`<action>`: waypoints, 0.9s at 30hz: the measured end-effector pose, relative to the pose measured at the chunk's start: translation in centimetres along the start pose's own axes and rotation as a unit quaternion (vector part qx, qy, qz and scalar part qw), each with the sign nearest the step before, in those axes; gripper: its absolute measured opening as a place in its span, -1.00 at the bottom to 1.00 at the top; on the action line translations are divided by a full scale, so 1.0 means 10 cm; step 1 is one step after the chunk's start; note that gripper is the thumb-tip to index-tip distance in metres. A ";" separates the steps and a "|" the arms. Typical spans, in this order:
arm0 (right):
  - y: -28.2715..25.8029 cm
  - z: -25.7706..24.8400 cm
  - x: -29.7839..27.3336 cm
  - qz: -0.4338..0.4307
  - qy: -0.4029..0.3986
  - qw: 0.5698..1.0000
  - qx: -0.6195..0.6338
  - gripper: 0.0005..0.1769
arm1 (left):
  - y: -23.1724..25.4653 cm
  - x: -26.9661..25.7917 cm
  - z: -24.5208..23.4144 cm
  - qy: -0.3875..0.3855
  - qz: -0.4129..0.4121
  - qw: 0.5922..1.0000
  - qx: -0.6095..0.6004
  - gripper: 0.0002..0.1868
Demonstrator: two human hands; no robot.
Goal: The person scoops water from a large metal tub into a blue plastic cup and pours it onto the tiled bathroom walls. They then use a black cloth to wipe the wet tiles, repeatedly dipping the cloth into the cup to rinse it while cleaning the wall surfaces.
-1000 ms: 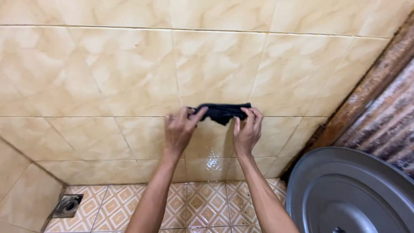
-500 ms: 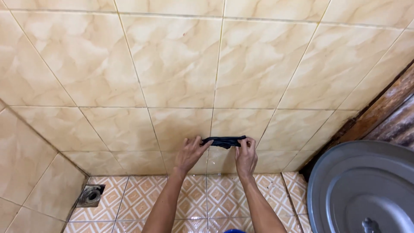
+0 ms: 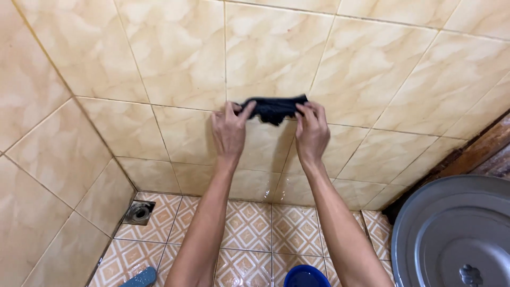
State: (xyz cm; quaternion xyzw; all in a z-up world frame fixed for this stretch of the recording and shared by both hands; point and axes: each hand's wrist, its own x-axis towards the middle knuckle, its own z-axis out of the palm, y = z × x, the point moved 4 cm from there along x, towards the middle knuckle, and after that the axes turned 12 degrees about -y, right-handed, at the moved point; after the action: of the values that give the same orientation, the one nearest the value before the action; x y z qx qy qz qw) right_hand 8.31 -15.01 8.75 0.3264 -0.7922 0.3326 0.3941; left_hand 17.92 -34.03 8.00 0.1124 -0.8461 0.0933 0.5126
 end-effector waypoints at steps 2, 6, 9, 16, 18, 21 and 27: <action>-0.16 0.07 0.14 -0.019 0.015 1.000 -0.019 -0.71 | -0.12 0.05 -0.02 0.007 0.002 1.000 0.013 -0.69; -0.21 0.39 -0.17 -0.054 0.004 0.998 -0.043 -0.74 | -0.26 -0.28 0.12 -0.011 0.000 0.999 0.032 -0.70; -0.02 0.80 -0.76 -0.069 -0.071 0.992 -0.074 -0.71 | -0.42 -0.87 0.47 -0.054 0.038 0.997 0.026 -0.77; 0.28 1.40 -1.72 -0.087 -0.213 0.967 -0.108 -0.80 | -0.62 -1.72 0.96 -0.134 0.136 0.981 0.019 -0.90; 0.25 1.47 -1.81 -0.128 -0.251 0.946 -0.162 -0.81 | -0.61 -1.76 0.83 -0.171 0.184 0.968 0.012 -0.87; 0.24 1.44 -1.80 -0.127 -0.249 0.955 -0.105 -0.61 | -0.68 -1.84 1.02 -0.196 0.210 0.957 0.026 -0.84; -0.44 1.04 -0.67 -0.103 -0.083 0.986 -0.098 -0.94 | -1.04 -1.00 0.33 -0.043 0.033 0.997 0.056 -0.86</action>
State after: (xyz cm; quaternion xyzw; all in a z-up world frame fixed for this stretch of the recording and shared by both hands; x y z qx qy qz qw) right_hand 10.66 -23.96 -0.60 0.3928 -0.8128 0.1827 0.3893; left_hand 22.56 -43.91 -1.93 0.1168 -0.8641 0.1522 0.4653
